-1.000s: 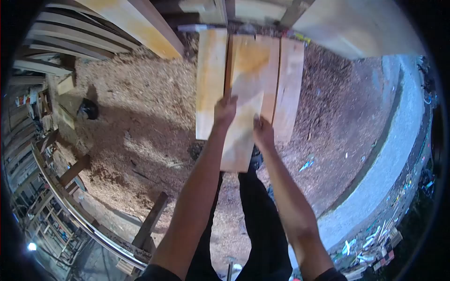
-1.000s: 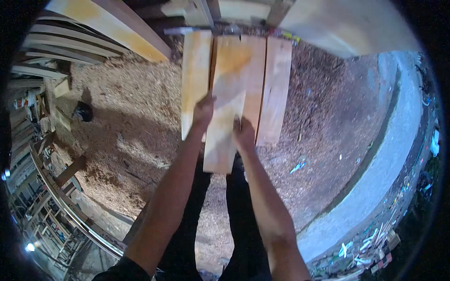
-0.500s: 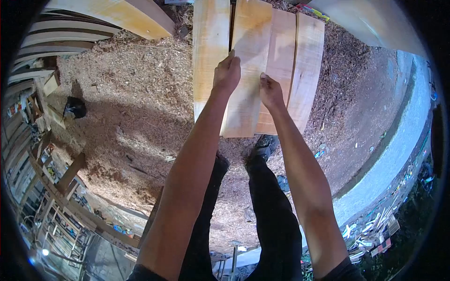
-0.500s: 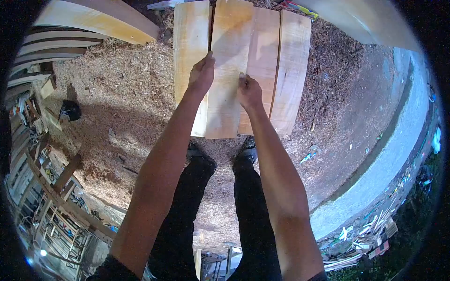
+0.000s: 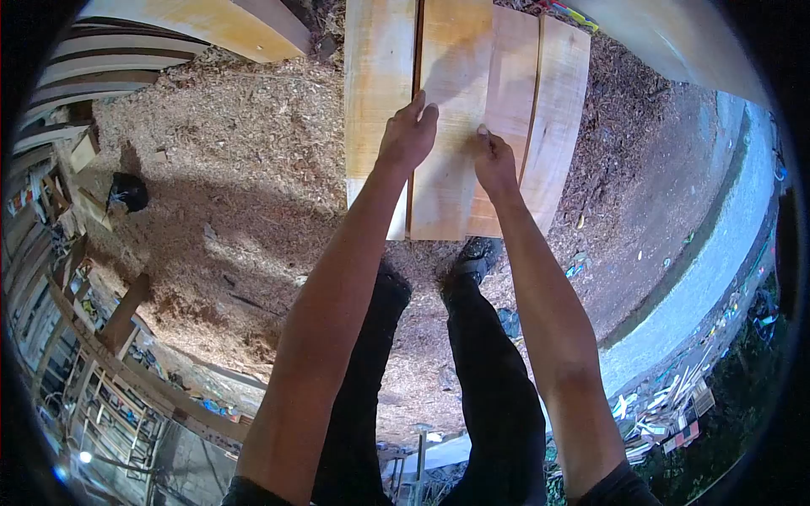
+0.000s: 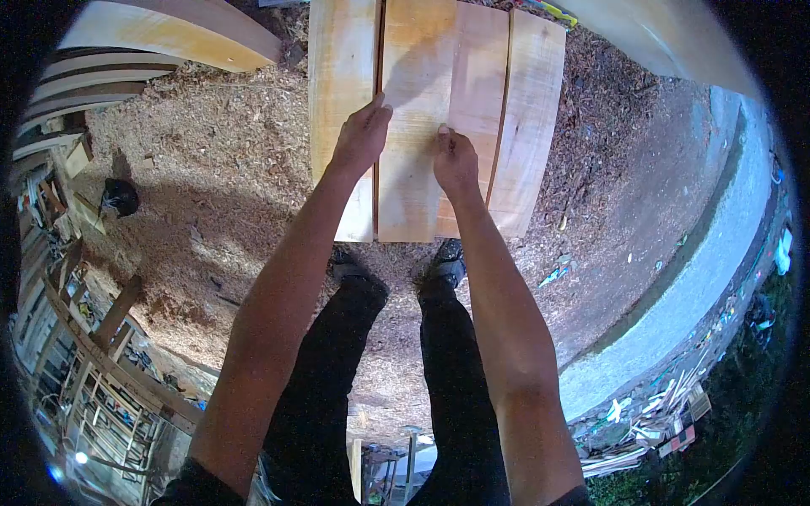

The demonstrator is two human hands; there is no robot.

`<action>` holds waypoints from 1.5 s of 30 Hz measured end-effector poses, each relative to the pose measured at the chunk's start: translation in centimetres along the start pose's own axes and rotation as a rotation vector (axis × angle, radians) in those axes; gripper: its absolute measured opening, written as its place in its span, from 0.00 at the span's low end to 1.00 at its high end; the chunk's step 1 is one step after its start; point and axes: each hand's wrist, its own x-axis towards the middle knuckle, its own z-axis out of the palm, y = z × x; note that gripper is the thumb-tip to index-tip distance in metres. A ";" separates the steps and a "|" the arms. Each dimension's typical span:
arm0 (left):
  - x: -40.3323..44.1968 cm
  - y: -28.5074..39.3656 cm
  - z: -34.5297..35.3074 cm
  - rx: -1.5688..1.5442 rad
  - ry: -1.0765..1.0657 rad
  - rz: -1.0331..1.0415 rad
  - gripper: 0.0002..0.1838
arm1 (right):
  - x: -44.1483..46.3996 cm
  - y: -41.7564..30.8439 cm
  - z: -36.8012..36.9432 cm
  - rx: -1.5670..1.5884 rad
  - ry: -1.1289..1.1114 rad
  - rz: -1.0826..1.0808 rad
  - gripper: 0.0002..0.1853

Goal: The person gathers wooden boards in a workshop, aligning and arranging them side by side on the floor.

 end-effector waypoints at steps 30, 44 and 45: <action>-32.5 -10.3 -10.1 0.355 0.406 0.080 0.18 | -24.7 -21.9 -8.0 -0.567 -0.365 -0.541 0.11; -62.6 2.9 -22.4 -0.104 0.611 -0.291 0.25 | -47.3 -38.9 -5.2 -0.587 -0.679 -0.688 0.19; -64.2 3.4 -24.0 -0.113 0.637 -0.284 0.25 | -48.8 -40.7 -4.5 -0.623 -0.685 -0.625 0.19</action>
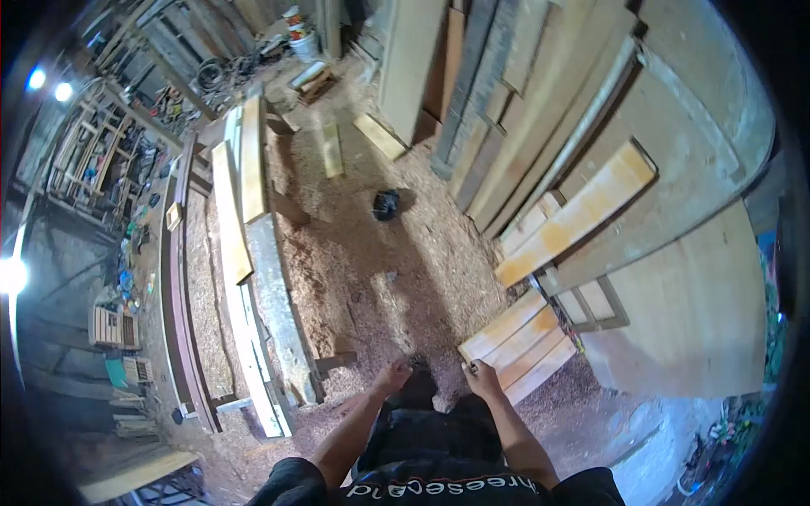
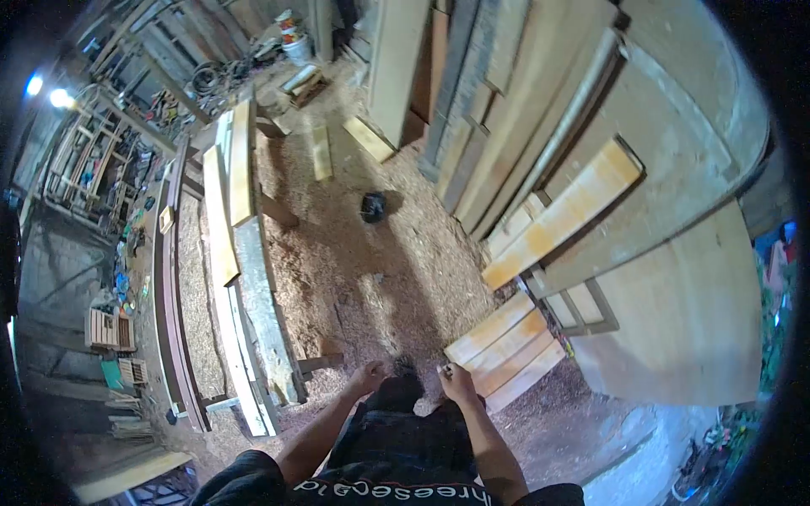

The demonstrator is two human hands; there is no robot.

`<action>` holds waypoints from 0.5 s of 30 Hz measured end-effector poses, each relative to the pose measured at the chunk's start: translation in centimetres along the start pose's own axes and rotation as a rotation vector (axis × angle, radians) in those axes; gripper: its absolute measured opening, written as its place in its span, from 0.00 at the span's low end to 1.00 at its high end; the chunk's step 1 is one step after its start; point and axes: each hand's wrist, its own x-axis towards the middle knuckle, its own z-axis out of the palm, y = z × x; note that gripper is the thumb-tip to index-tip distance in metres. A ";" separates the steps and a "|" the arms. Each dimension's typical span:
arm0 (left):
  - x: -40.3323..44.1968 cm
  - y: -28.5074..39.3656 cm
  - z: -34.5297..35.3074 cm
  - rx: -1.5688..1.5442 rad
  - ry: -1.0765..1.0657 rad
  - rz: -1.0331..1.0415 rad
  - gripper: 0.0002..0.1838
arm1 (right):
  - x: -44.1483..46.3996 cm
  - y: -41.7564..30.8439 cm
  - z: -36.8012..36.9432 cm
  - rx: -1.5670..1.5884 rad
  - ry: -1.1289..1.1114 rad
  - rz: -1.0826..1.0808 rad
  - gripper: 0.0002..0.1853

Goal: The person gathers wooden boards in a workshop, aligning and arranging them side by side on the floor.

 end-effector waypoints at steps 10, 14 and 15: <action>1.1 -0.5 -14.8 -0.502 0.302 -0.045 0.24 | 7.1 -16.4 3.6 -0.067 -0.091 -0.328 0.16; 2.5 -1.0 -15.7 -0.590 0.393 -0.030 0.23 | 10.2 -20.7 4.6 -0.062 -0.161 -0.542 0.15; 3.1 -0.9 -16.2 -0.604 0.410 -0.028 0.23 | 11.2 -21.8 4.8 -0.064 -0.173 -0.524 0.14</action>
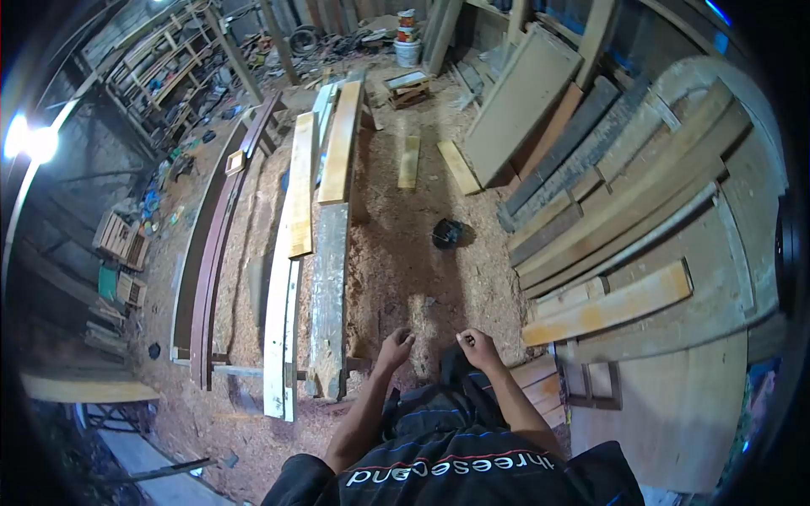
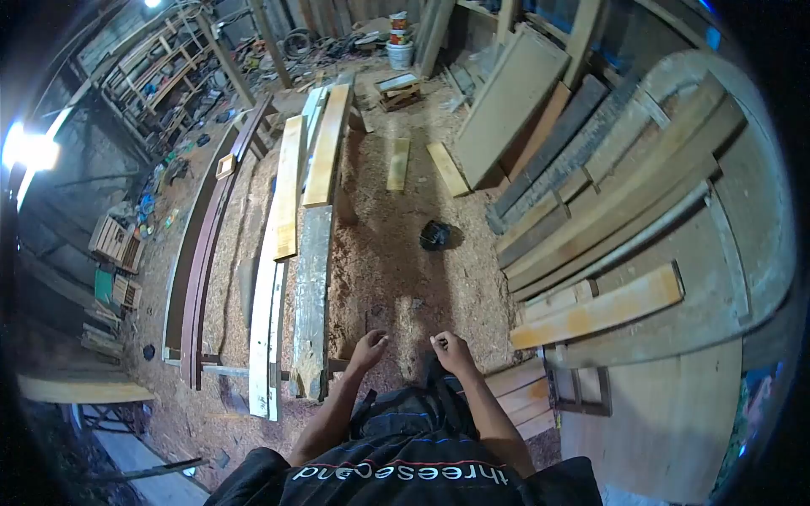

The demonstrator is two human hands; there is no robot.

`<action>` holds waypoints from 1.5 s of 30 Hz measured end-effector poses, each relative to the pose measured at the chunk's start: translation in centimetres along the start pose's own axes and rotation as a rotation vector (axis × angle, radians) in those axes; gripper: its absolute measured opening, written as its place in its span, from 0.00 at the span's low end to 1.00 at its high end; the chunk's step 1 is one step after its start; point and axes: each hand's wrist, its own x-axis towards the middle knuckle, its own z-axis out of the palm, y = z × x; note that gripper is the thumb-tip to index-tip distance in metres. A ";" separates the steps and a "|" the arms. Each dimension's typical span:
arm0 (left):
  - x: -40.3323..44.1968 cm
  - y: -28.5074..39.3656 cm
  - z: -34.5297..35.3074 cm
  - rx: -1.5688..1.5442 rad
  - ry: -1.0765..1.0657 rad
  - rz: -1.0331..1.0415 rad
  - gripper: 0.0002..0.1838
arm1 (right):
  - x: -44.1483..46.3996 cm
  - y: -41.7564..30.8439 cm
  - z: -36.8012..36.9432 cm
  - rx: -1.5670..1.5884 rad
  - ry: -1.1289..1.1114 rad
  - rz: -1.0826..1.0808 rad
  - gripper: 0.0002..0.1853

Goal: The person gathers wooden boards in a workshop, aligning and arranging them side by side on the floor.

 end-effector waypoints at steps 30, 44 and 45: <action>24.6 11.4 -8.3 -0.105 0.329 -0.074 0.20 | 37.2 -6.1 -1.1 0.025 -0.349 -0.091 0.15; 40.5 10.3 -23.0 -0.169 0.388 -0.165 0.22 | 56.0 -11.2 9.4 -0.113 -0.435 -0.112 0.14; 41.5 10.2 -24.3 -0.133 0.386 -0.159 0.22 | 57.3 -12.5 10.0 -0.148 -0.428 -0.094 0.14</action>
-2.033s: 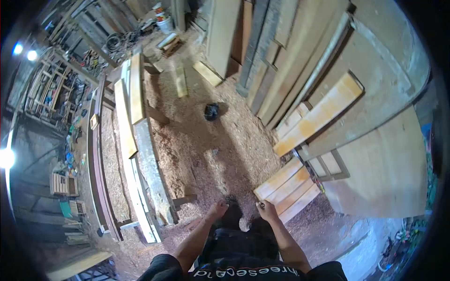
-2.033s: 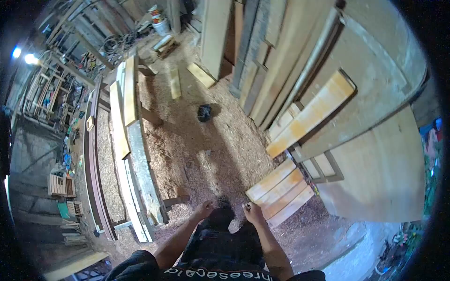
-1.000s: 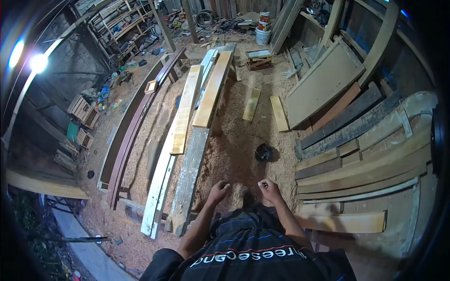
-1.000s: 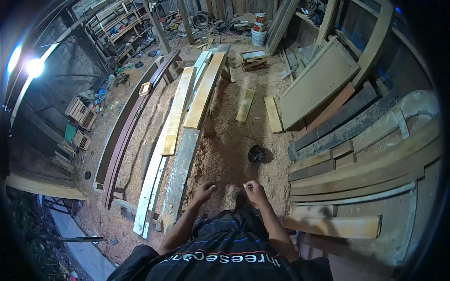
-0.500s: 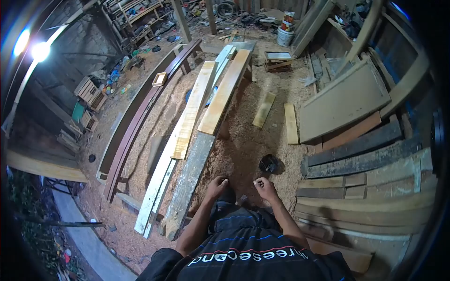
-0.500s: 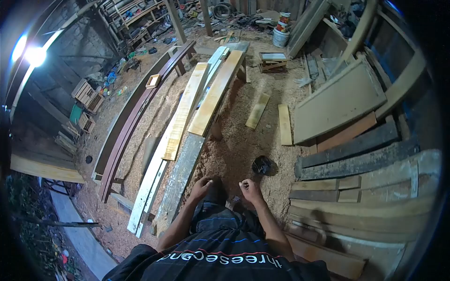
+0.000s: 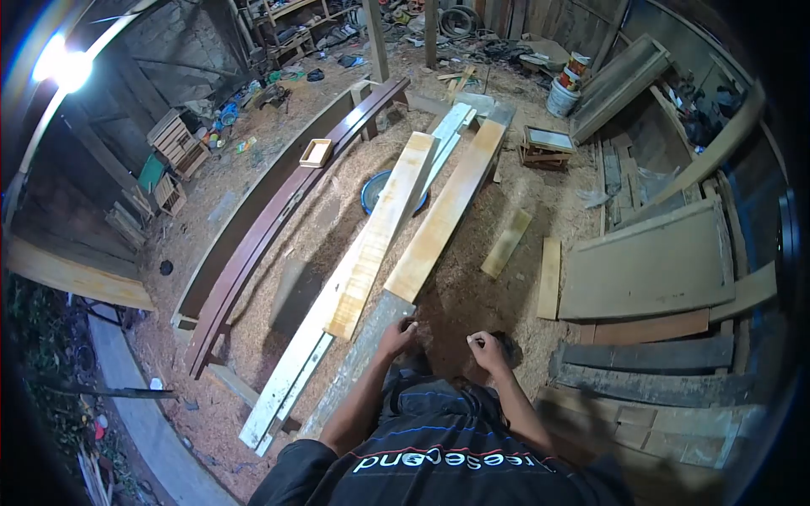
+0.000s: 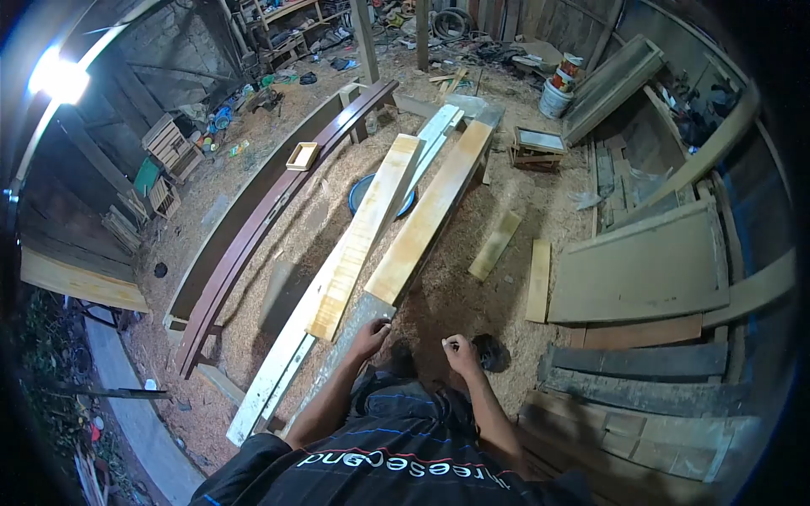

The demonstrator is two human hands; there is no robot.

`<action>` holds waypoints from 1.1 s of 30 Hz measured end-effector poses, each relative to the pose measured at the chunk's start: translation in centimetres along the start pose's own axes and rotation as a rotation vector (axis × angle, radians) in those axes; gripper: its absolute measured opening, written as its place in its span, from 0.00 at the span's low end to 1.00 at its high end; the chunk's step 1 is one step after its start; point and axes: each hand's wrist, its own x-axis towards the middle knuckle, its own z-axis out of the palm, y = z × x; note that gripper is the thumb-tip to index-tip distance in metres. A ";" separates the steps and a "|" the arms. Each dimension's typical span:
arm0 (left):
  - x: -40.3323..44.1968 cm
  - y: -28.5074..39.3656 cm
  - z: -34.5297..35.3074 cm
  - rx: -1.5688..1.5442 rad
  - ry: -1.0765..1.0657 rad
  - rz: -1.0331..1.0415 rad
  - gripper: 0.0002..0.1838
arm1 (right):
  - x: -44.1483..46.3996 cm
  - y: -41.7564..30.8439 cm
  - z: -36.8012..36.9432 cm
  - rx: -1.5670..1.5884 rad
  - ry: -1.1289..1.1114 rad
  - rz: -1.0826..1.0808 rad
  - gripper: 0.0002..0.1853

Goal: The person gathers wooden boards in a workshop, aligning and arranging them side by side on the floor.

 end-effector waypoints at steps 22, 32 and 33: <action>29.7 7.0 -2.4 0.028 0.005 -0.154 0.26 | 30.2 -3.5 -1.5 0.090 -0.052 0.113 0.14; 49.8 6.3 3.8 0.273 0.126 0.010 0.27 | 49.9 0.1 -0.1 0.003 -0.070 0.287 0.27; 51.3 6.8 4.3 0.273 0.119 0.009 0.27 | 51.6 1.6 1.3 -0.088 0.017 0.283 0.30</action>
